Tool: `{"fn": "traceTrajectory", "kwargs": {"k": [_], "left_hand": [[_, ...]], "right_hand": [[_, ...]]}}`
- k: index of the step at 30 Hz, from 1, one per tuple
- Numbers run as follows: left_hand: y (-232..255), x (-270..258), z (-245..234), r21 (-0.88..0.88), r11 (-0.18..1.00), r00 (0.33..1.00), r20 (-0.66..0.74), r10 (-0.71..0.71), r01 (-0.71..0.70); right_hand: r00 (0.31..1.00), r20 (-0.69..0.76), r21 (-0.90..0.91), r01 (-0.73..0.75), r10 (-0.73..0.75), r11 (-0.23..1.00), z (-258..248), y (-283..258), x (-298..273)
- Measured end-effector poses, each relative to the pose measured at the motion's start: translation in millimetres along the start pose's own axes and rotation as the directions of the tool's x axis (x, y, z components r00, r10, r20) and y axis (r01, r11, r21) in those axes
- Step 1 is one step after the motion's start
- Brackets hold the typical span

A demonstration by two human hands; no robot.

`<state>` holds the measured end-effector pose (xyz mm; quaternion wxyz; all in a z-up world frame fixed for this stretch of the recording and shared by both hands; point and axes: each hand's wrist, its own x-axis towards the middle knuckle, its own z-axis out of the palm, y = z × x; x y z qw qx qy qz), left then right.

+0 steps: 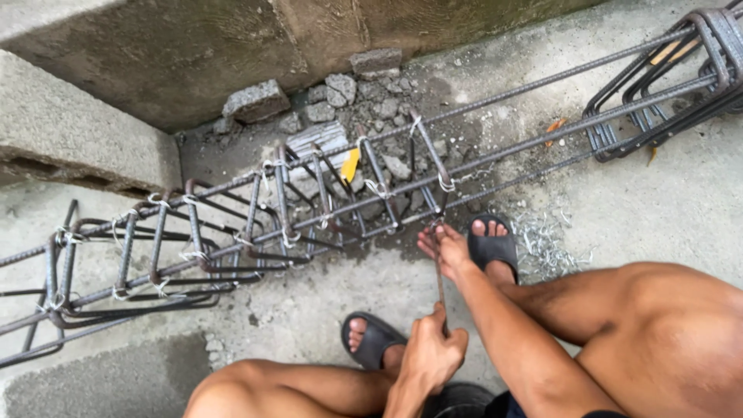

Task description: Tying steel rebar intersections with wire using a manual hook tool.

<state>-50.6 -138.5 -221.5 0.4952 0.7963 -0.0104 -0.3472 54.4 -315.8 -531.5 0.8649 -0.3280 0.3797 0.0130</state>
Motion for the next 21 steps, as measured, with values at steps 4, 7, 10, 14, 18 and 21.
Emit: {"fn": "traceTrajectory", "kwargs": {"k": [4, 7, 10, 14, 18, 21], "left_hand": [[11.6, 10.1, -7.9, 0.157, 0.987, 0.996, 0.083, -0.033, 0.020], [44.7, 15.9, -26.1, 0.215, 0.975, 0.991, 0.102, -0.084, 0.061], [48.8, 24.3, -38.6, 0.349, 0.937, 0.990, 0.129, -0.059, 0.010], [45.4, 23.9, -65.2, 0.406, 0.914, 0.982, 0.175, -0.064, -0.013], [37.5, 23.6, -66.3, 0.581, 0.814, 0.964, 0.221, -0.149, -0.007], [17.4, 20.8, -49.1, 0.615, 0.786, 0.964, 0.243, -0.105, -0.069]], "right_hand": [[0.997, 0.068, 0.037, -0.024, 0.022, 0.999, 1.6, 2.1, 0.1], [0.997, 0.081, 0.077, -0.015, 0.009, 0.997, 0.3, 8.6, 3.0], [0.994, 0.103, 0.114, -0.045, 0.034, 0.992, 8.6, 14.4, 6.3], [0.998, 0.049, 0.108, -0.045, 0.039, 0.993, 14.4, 15.5, 2.6], [1.000, 0.012, -0.019, -0.018, 0.019, 1.000, 19.2, 11.6, -1.6], [1.000, 0.006, 0.019, -0.004, 0.004, 1.000, 19.5, 17.9, -13.9]]}}
